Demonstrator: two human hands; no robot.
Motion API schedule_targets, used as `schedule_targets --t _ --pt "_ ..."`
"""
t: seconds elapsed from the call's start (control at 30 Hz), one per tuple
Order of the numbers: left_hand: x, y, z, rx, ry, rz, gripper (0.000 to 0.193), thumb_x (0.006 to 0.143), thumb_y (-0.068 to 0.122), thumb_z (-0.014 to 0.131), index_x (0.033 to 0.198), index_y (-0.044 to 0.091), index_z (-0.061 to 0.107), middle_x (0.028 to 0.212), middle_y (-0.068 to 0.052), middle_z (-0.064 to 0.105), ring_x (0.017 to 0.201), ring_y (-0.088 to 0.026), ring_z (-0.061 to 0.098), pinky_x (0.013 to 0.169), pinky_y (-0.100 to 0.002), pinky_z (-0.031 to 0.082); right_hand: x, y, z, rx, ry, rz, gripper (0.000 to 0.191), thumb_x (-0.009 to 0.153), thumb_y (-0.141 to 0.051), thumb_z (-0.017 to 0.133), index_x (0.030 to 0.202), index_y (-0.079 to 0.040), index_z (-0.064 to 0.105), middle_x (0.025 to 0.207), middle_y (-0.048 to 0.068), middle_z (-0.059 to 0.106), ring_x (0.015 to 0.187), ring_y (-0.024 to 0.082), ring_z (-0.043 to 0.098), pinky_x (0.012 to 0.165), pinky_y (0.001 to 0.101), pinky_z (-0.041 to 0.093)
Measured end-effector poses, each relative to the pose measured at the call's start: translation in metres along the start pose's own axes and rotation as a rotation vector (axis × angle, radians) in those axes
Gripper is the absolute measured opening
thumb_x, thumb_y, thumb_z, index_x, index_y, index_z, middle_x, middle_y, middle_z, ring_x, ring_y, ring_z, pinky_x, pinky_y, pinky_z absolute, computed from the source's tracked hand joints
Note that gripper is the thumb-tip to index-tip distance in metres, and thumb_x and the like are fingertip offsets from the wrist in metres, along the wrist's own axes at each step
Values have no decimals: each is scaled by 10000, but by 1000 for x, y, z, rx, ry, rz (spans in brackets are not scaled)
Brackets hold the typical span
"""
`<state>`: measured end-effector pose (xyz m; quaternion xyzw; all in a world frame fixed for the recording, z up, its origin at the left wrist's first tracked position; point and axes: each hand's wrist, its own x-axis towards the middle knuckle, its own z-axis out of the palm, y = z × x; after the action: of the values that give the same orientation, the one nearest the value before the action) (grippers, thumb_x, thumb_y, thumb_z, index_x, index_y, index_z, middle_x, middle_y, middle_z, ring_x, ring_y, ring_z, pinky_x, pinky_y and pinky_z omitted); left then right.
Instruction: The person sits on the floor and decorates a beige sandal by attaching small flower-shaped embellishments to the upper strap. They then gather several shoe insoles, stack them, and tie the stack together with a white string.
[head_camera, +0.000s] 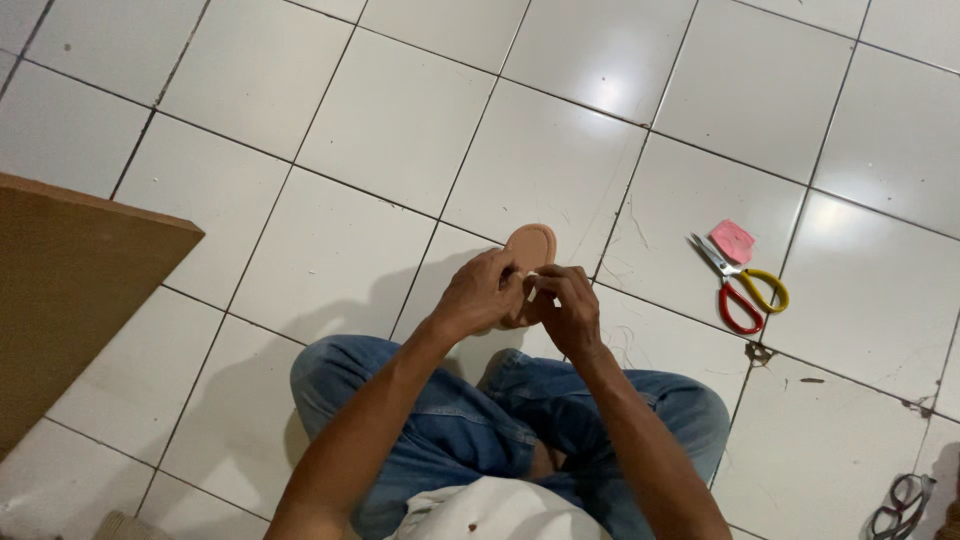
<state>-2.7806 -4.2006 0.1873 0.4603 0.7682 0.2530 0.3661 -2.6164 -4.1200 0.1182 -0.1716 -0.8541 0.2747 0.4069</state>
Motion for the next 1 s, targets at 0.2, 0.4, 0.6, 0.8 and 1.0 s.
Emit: schedule_targets --t 0.2,0.4,0.6,0.8,1.0 --pt "18 -9 2 -143 -84 209 322 980 179 554 1251 106 710 1111 -130 731 1011 -281 715 877 -421 573 -4 6 -1 -81 24 -112 281 805 116 772 1018 -13 642 1127 155 709 976 321 691 802 394 587" --pt "28 -2 -7 83 -211 163 133 1014 163 588 1042 62 668 976 -107 697 886 -273 705 814 -437 566 -1 6 -9 -65 16 -84 272 796 77 789 1009 -17 648 1126 148 688 976 313 685 791 390 583" --pt "15 -2 3 547 151 591 185 896 154 693 1020 61 592 988 -86 597 916 -265 636 793 -436 527 -7 -1 -14 -11 81 186 167 870 21 784 986 -29 675 1038 109 715 891 226 714 718 324 596" --pt "2 -11 5 528 167 490 319 829 184 666 1071 1 565 1014 -164 598 916 -306 620 791 -465 514 -12 -4 -14 250 11 551 154 961 -133 758 986 -12 666 890 87 730 817 144 720 730 284 601" --pt "2 -3 3 351 -91 232 274 988 239 540 1123 4 500 977 -209 622 858 -390 668 789 -528 543 -3 -7 -15 326 -71 727 203 955 -194 742 957 -5 667 875 83 730 788 136 731 669 273 599"
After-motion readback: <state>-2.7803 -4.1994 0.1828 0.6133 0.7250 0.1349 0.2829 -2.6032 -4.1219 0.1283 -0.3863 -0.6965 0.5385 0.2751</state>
